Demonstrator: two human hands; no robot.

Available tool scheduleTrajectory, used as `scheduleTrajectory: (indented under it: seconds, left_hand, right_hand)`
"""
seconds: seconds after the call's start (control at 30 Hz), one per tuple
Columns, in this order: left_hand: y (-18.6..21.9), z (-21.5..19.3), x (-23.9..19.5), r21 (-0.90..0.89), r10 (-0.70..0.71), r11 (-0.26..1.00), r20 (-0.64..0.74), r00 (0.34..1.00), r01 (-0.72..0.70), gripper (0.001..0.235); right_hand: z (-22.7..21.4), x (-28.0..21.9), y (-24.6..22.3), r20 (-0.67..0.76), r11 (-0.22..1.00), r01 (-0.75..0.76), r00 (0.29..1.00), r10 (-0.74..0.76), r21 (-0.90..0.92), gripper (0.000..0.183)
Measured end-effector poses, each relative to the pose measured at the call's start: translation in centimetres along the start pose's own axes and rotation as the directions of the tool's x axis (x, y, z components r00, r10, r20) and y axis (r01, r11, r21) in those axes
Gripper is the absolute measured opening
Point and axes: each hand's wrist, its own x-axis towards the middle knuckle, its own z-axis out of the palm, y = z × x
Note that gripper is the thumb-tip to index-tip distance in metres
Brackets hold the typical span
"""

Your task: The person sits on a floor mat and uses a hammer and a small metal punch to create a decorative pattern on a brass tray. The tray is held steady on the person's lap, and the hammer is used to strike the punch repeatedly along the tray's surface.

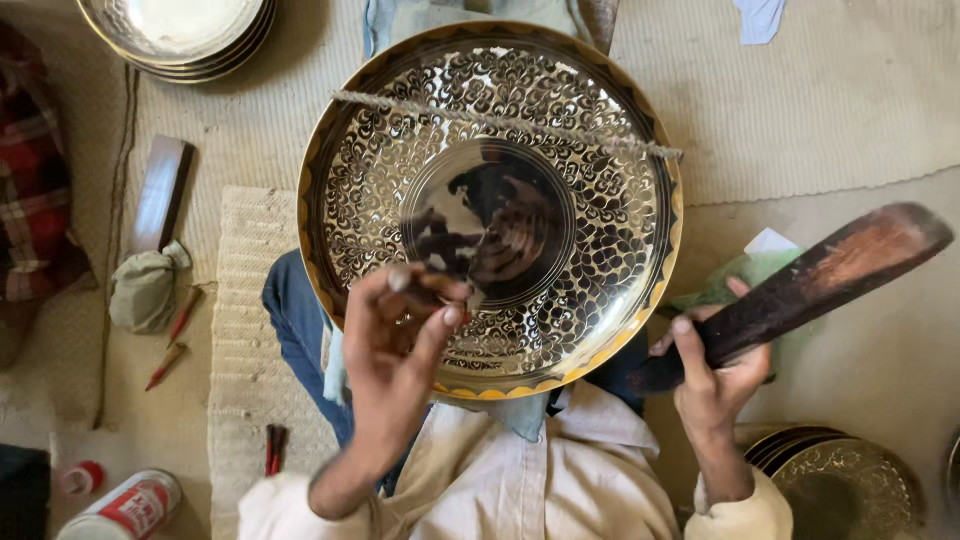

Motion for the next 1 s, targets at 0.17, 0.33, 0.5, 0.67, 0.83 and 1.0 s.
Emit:
scheduleTrajectory:
  seconds: [0.17, 0.33, 0.5, 0.67, 0.83, 1.0]
  left_hand:
    - [-1.6, 1.7, -1.1, 0.182, 0.294, 0.942, -0.043, 0.955, -0.282, 0.037]
    - [-1.0, 1.4, -0.5, 0.588, 0.461, 0.703, 0.05, 0.886, -0.399, 0.026]
    - [-0.8, 0.2, 0.8, 0.509, 0.557, 0.691, 0.081, 0.827, -0.514, 0.027]
    - [-0.2, -4.0, 4.5, 0.476, 0.539, 0.71, 0.107, 0.836, -0.519, 0.032]
    - [0.2, -4.2, 4.4, 0.332, 0.419, 0.845, 0.074, 0.905, -0.419, 0.033]
    - [0.1, -0.5, 1.6, 0.3, 0.306, 0.904, 0.043, 0.951, -0.305, 0.036]
  right_hand:
    - [2.6, 2.6, -4.9, 0.101, 0.967, 0.068, 0.994, -0.044, -0.247, 0.061]
    - [3.9, 5.7, -6.9, 0.249, 0.807, 0.325, 0.942, -0.227, -0.494, 0.035]
    - [4.0, 4.0, -6.3, 0.209, 0.88, 0.19, 0.972, -0.107, -0.435, 0.034]
    - [5.4, -1.6, -5.2, 0.165, 0.973, -0.108, 0.976, 0.143, -0.205, 0.046]
    - [4.9, -2.4, -4.9, 0.134, 0.942, -0.015, 0.989, 0.064, -0.336, 0.032]
    - [3.8, 1.2, -5.4, 0.126, 0.872, 0.19, 0.981, -0.148, -0.452, 0.037]
